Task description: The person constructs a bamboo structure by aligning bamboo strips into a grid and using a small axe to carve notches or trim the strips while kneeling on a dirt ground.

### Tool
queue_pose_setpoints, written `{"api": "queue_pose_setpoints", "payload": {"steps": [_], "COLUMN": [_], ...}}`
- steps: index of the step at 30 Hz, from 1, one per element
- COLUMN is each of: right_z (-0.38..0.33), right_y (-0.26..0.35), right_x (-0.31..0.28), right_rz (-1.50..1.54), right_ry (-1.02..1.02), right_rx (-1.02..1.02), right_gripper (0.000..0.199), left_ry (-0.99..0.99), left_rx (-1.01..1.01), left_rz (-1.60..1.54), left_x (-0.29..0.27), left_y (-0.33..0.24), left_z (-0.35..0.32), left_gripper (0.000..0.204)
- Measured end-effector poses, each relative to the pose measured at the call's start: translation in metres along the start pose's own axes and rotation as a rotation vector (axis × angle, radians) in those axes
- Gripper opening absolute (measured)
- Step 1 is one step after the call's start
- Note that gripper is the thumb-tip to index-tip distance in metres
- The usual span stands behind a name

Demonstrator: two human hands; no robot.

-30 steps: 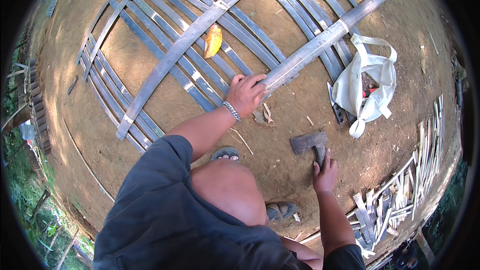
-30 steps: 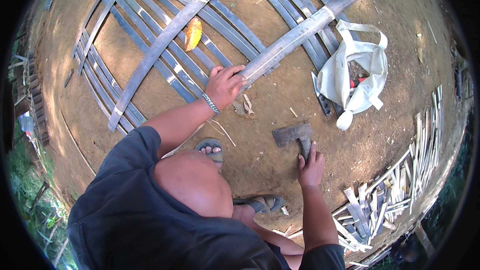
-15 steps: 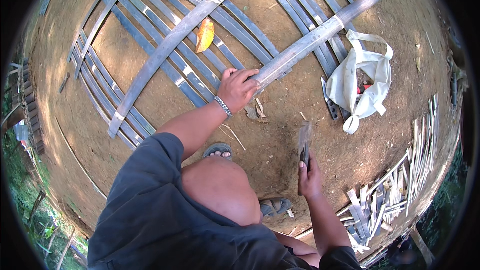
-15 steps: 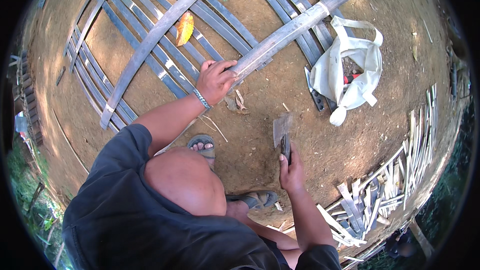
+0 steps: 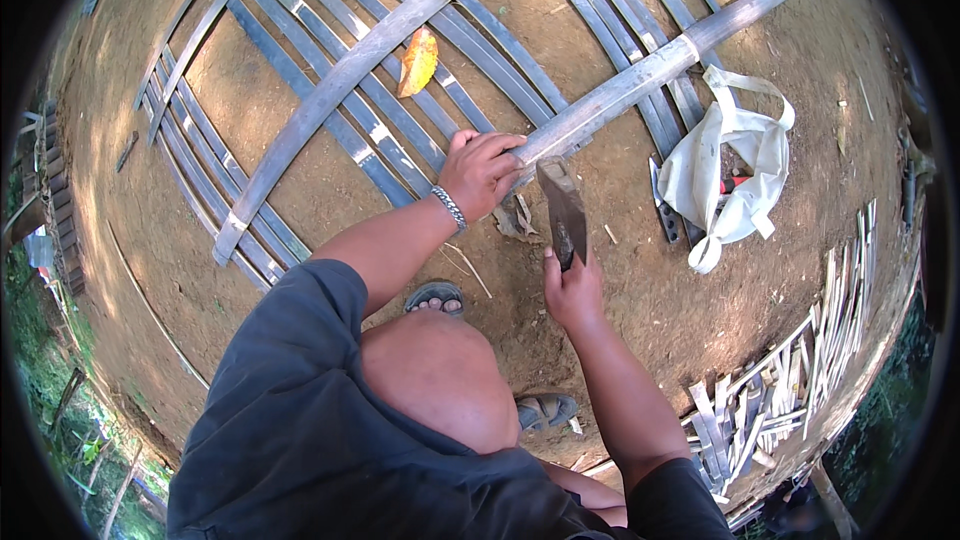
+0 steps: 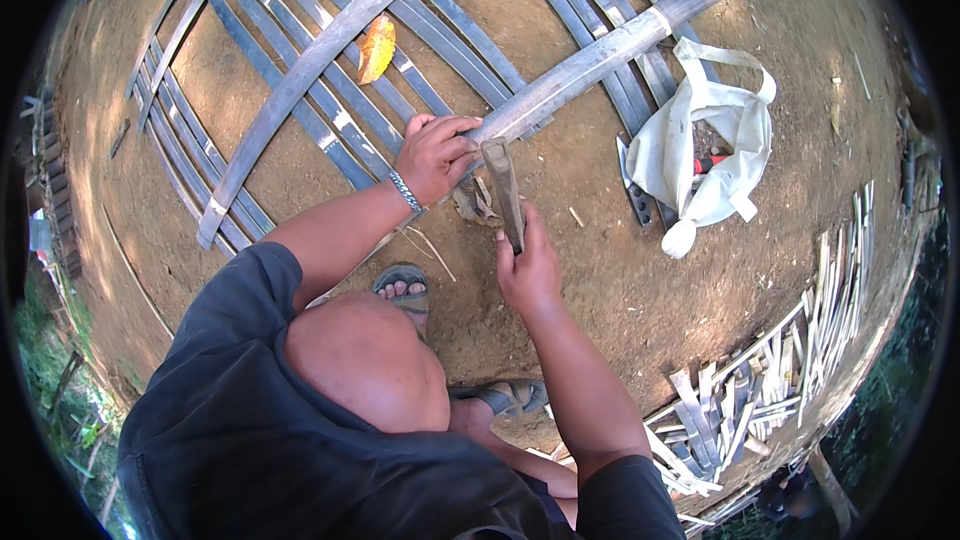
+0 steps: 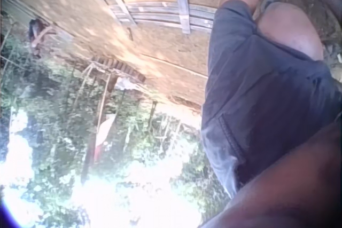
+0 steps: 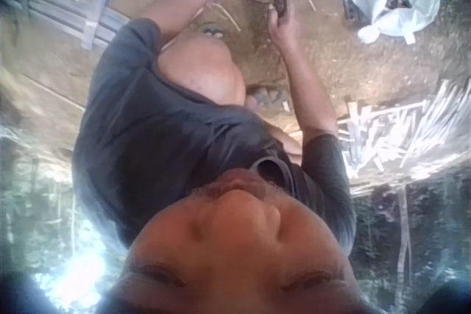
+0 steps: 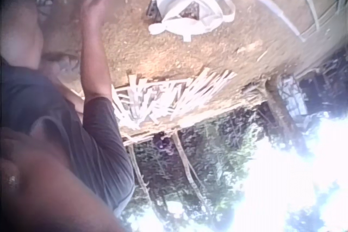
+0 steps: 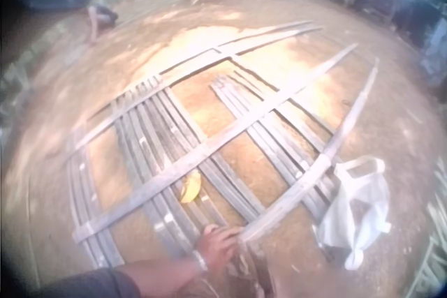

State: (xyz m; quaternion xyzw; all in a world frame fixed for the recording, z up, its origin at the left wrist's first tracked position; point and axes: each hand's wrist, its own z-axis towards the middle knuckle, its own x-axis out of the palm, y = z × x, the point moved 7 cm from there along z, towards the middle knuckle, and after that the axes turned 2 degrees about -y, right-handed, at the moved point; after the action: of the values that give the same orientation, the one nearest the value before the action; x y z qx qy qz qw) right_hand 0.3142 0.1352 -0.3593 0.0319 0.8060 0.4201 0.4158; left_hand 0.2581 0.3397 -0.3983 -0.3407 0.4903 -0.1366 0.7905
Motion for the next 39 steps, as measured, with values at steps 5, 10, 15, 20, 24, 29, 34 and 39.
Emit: {"api": "queue_pose_setpoints", "payload": {"steps": [5, 10, 15, 20, 24, 29, 34, 39], "right_z": [0.011, 0.003, 0.005, 0.000, 0.006, 0.003, 0.001, -0.002], "right_y": [-0.007, -0.007, -0.011, -0.010, -0.011, 0.004, -0.014, -0.009], "right_x": [0.014, 0.012, 0.018, 0.012, 0.019, 0.010, 0.011, -0.006], "right_rz": [-0.086, 0.023, -0.036, 0.035, -0.098, 0.036, -0.026, -0.035], "right_ry": [0.127, -0.024, 0.089, -0.002, 0.143, 0.047, 0.058, 0.092], "right_rx": [0.067, -0.163, -0.019, -0.202, 0.024, -0.145, -0.076, 0.082], "right_gripper": [0.055, 0.053, 0.056, 0.059, 0.062, 0.063, 0.058, 0.050], "left_ry": [-0.001, 0.002, 0.013, 0.000, -0.008, 0.019, -0.007, 0.040], "left_rx": [-0.010, 0.009, -0.022, -0.011, -0.035, -0.064, -0.061, -0.062], "left_rz": [0.003, 0.009, -0.031, 0.025, -0.020, 0.013, -0.025, -0.022], "left_x": [-0.002, 0.000, -0.003, 0.000, -0.003, 0.000, -0.001, -0.003], "left_y": [0.002, 0.004, 0.003, 0.004, 0.005, 0.006, 0.007, 0.006], "left_z": [0.000, 0.001, 0.000, 0.002, -0.001, -0.001, 0.000, 0.001], "left_gripper": [0.016, 0.017, 0.015, 0.011, 0.010, 0.013, 0.011, 0.014]}}
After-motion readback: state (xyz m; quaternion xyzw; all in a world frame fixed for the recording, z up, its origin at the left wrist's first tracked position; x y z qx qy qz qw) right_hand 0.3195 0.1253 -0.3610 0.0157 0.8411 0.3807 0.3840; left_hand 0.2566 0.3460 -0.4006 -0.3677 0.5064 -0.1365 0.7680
